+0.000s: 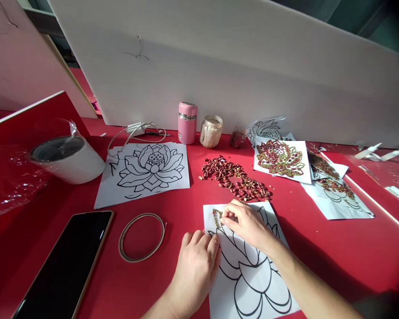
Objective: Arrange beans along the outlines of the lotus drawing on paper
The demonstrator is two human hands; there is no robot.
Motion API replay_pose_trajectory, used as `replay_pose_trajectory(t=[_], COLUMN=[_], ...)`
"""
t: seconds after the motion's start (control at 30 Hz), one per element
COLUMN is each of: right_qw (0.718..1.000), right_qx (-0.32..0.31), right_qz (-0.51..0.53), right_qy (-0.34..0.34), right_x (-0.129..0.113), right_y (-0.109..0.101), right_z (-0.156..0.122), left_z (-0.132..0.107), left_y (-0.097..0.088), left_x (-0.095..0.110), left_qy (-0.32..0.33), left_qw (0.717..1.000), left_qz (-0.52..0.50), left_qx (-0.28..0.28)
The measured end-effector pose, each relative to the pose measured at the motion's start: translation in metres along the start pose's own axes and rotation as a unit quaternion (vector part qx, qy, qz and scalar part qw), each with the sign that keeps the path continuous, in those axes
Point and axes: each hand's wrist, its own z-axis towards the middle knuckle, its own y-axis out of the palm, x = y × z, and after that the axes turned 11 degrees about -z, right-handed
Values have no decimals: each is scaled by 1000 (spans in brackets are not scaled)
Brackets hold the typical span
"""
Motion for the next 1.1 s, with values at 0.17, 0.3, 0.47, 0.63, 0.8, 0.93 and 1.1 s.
replay_pose_trajectory(t=[0.17, 0.3, 0.47, 0.63, 0.8, 0.93, 1.1], right_qw=[999, 988, 977, 980, 977, 974, 965], right_qx=[50, 109, 135, 99, 92, 119, 194], right_qz=[4, -50, -95, -120, -119, -80, 12], right_qy=[15, 98, 136, 126, 151, 175, 178], right_x=[10, 46, 80, 75, 70, 74, 84], right_y=[-10, -24, -30, -27, -24, -25, -34], right_z=[10, 41, 78, 94, 101, 102, 91], left_z=[0, 1, 1, 1, 1, 2, 2], left_y=[1, 1, 0, -1, 0, -2, -4], left_x=[-2, -3, -3, -2, -2, 0, 2], left_qy=[14, 18, 21, 13, 0, -8, -18], left_qw=[1000, 999, 999, 1000, 1000, 1000, 1000], left_qz=[4, 7, 10, 12, 3, -5, -13], left_qx=[23, 26, 29, 17, 15, 14, -1])
